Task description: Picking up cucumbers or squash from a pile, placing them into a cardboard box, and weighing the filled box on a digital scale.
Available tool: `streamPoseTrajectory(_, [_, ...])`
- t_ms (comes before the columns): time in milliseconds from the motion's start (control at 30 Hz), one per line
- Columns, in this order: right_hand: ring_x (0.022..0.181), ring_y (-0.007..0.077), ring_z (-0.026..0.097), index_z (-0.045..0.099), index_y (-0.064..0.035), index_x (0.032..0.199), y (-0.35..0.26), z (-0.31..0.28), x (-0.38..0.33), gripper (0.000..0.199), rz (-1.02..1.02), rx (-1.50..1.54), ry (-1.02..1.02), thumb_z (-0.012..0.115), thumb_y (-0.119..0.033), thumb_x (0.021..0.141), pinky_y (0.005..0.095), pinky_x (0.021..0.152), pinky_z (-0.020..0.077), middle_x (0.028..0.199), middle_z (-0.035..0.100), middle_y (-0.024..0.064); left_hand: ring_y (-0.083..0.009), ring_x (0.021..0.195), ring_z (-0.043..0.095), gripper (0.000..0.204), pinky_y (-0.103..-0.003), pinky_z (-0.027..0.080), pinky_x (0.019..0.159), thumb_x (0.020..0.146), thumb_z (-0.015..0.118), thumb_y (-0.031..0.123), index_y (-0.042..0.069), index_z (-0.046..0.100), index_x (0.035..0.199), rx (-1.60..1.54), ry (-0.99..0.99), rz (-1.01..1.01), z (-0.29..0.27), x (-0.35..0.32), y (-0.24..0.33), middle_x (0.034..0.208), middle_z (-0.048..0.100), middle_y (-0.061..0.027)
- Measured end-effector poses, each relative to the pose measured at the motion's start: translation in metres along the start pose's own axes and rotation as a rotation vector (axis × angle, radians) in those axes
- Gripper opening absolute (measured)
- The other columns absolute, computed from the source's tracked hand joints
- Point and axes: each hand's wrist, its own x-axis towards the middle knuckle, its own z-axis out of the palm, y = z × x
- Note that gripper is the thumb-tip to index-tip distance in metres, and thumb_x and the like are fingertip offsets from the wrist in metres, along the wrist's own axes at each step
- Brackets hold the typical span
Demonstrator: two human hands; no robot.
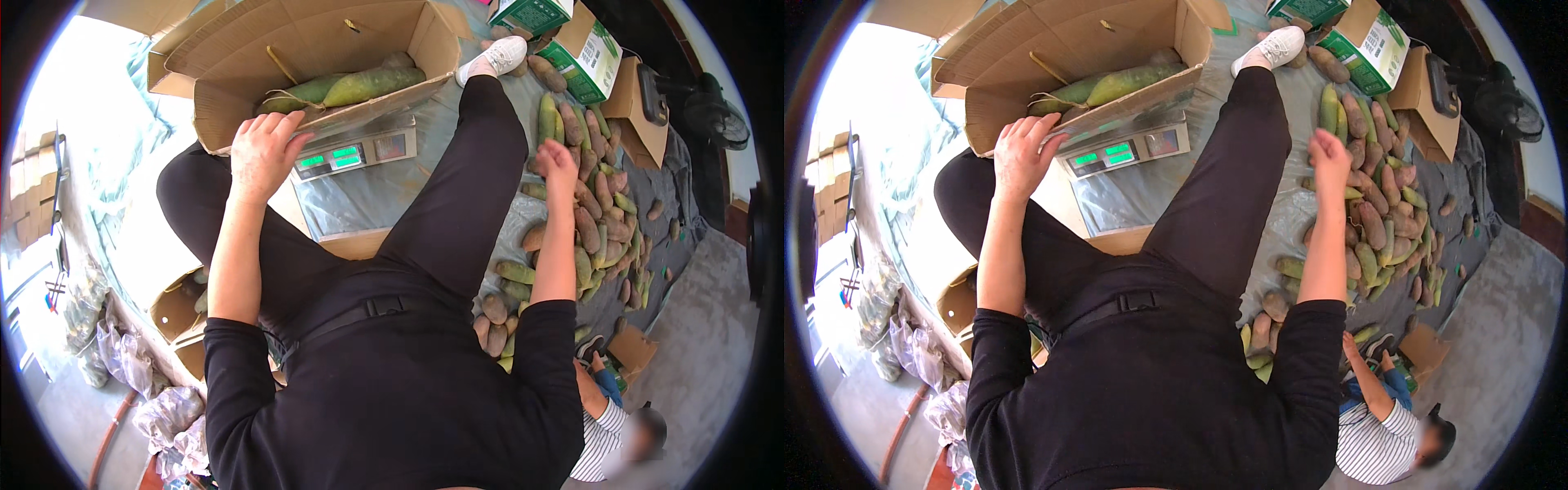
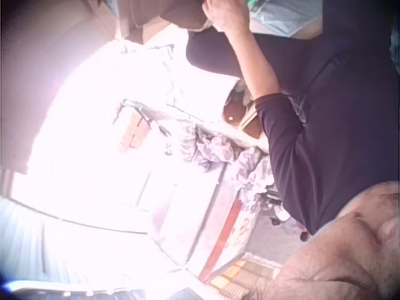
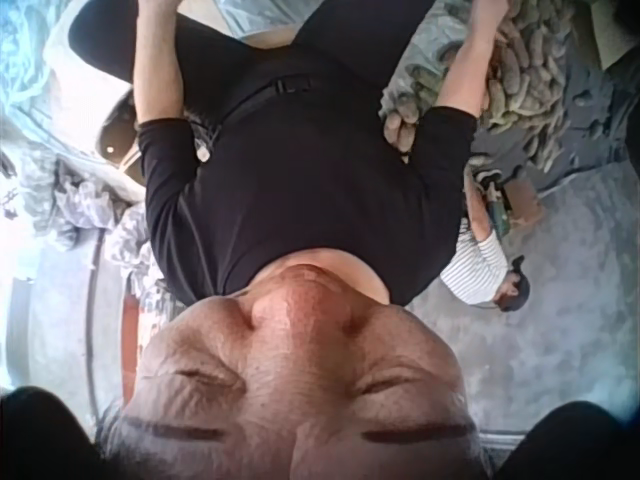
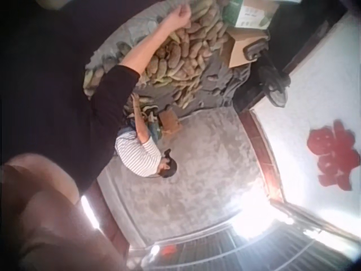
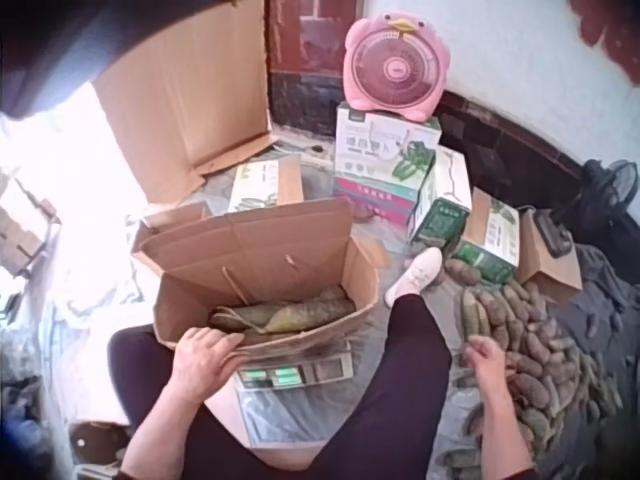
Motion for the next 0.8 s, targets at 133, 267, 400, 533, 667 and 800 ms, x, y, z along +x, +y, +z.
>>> streamPoseTrajectory(133, [0.08,0.0111,0.061,0.061,-0.0047,0.113,0.078,-0.008,-0.03,0.028,0.134,0.018,0.055,0.063,-0.009,0.085,0.024,0.064,0.044,0.095,0.065,0.0012,-0.0246,0.082,0.062,0.028,-0.037,0.046,0.075,0.079,0.069,0.028,0.009,0.065,0.099,0.015,0.054,0.002,-0.001,0.0,-0.002,0.083,0.064,-0.0054])
streamPoseTrajectory(267, [0.078,0.0123,0.061,0.062,-0.0062,0.111,0.135,-0.001,-0.065,0.027,0.334,0.087,-0.005,0.063,-0.01,0.085,0.027,0.064,0.0445,0.092,0.065,0.0016,-0.0244,0.079,0.061,0.028,-0.037,0.046,0.072,0.079,0.068,0.03,0.009,0.065,0.098,0.03,0.082,0.019,-0.001,0.0,-0.001,0.081,0.063,-0.0048])
streamPoseTrajectory(400, [0.078,0.0132,0.062,0.061,-0.0064,0.112,0.17,0.008,-0.091,0.028,0.482,-0.011,-0.087,0.061,-0.011,0.084,0.0281,0.063,0.0447,0.091,0.065,0.002,-0.0245,0.08,0.061,0.026,-0.037,0.046,0.074,0.081,0.067,0.029,0.009,0.065,0.098,0.033,0.066,-0.003,-0.001,0.0,0.001,0.081,0.063,-0.0052])
streamPoseTrajectory(533, [0.076,0.0135,0.063,0.061,-0.0061,0.113,0.187,0.013,-0.102,0.03,0.474,-0.053,-0.095,0.06,-0.011,0.084,0.0287,0.061,0.0452,0.09,0.065,0.0024,-0.0252,0.081,0.061,0.026,-0.037,0.045,0.074,0.081,0.067,0.028,0.009,0.065,0.098,0.032,0.062,0.015,0.0,-0.001,0.001,0.082,0.063,-0.006])
streamPoseTrajectory(667, [0.072,0.0135,0.063,0.061,-0.0042,0.111,0.194,0.01,-0.103,0.029,0.523,-0.031,-0.058,0.061,-0.01,0.083,0.0279,0.059,0.0459,0.087,0.065,0.0031,-0.0263,0.084,0.061,0.026,-0.038,0.045,0.077,0.082,0.066,0.026,0.008,0.065,0.101,0.047,0.029,-0.006,0.001,-0.002,0.004,0.085,0.064,-0.0074])
streamPoseTrajectory(800, [0.068,0.0119,0.06,0.063,-0.0087,0.105,0.204,0.009,-0.098,0.022,0.541,-0.06,-0.013,0.061,-0.011,0.084,0.0267,0.055,0.0442,0.081,0.063,0.0004,-0.0263,0.088,0.06,0.023,-0.038,0.044,0.081,0.084,0.064,0.022,0.007,0.065,0.101,0.046,-0.017,-0.039,0.004,-0.002,0.007,0.089,0.064,-0.0083])
